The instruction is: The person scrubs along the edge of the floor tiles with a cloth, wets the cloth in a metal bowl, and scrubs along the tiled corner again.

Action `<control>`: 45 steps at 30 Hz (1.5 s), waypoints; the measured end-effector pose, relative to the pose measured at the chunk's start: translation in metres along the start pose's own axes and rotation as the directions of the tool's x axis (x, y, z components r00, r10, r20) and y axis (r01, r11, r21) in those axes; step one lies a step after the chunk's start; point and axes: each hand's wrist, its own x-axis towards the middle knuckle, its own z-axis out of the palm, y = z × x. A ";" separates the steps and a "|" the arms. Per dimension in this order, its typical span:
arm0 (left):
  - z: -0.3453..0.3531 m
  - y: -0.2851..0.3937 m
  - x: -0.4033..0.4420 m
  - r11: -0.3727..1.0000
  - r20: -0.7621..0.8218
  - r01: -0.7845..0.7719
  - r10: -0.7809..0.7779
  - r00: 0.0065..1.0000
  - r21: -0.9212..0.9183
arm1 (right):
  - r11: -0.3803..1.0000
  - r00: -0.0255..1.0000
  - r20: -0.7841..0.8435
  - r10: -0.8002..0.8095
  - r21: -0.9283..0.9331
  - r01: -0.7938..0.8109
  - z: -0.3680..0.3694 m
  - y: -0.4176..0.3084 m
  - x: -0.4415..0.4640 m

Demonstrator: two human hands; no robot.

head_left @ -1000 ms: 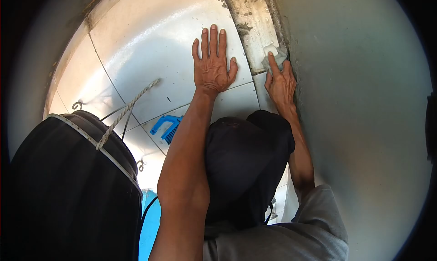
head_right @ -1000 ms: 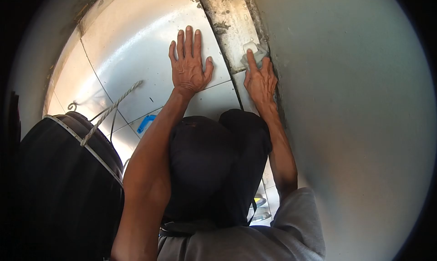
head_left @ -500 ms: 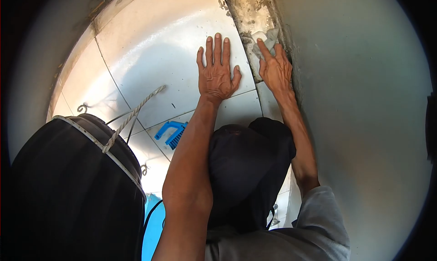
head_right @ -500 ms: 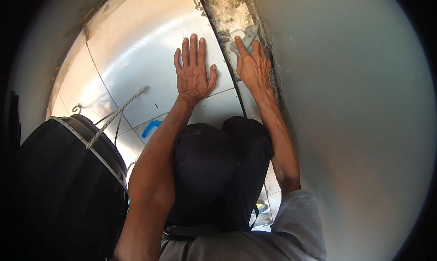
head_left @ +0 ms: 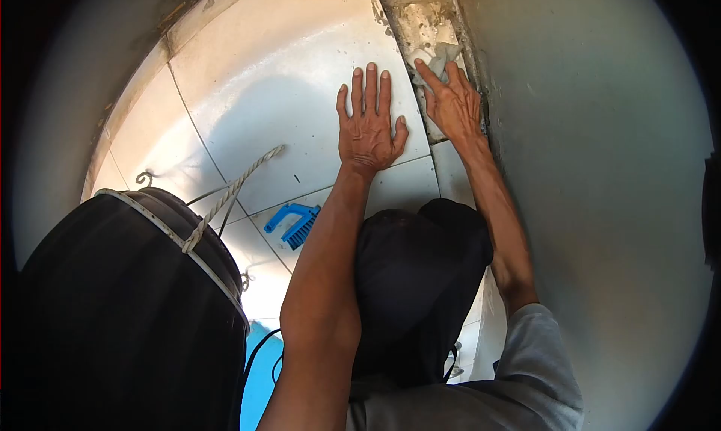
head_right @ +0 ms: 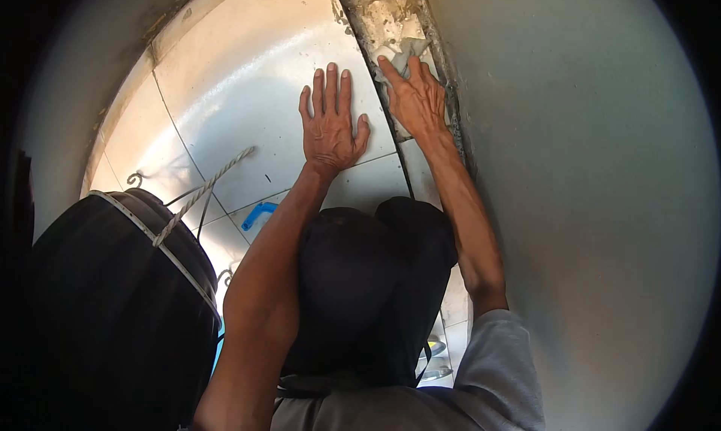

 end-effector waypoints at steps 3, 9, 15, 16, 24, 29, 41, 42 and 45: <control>0.002 0.003 0.005 1.000 -0.015 -0.007 0.007 1.000 0.003 | 0.993 0.990 -0.086 -0.111 -0.042 0.107 0.000 0.005 0.058; 0.001 0.001 0.004 1.000 -0.010 -0.014 0.014 1.000 0.003 | 0.997 0.992 -0.100 -0.071 -0.044 0.067 0.000 -0.004 0.068; 0.000 0.002 0.004 1.000 -0.012 -0.010 0.010 1.000 0.006 | 0.988 0.974 -0.187 -0.131 -0.104 0.113 0.000 -0.001 0.095; 0.001 0.002 0.004 1.000 -0.011 -0.010 0.010 1.000 0.000 | 0.985 0.967 -0.199 -0.161 -0.100 0.143 -0.001 0.001 0.104; 0.002 0.000 0.003 1.000 -0.017 -0.014 0.014 1.000 -0.013 | 1.000 0.996 -0.088 -0.018 0.006 0.018 0.002 -0.001 0.032; 0.000 0.000 0.006 1.000 -0.013 -0.019 0.019 1.000 0.010 | 0.993 0.978 -0.180 -0.102 -0.069 0.091 -0.003 0.004 0.098; 0.000 0.001 0.003 1.000 -0.023 -0.019 0.018 1.000 -0.005 | 0.987 0.989 0.007 0.145 -0.063 -0.145 -0.001 0.018 -0.063; 0.000 0.002 0.005 1.000 -0.024 -0.028 0.027 0.999 -0.008 | 0.988 0.991 -0.025 0.133 -0.078 -0.135 -0.003 0.016 -0.035; 0.000 0.002 0.004 1.000 -0.018 -0.027 0.028 0.999 0.015 | 0.997 0.976 -0.218 0.023 -0.072 -0.039 -0.004 0.014 0.054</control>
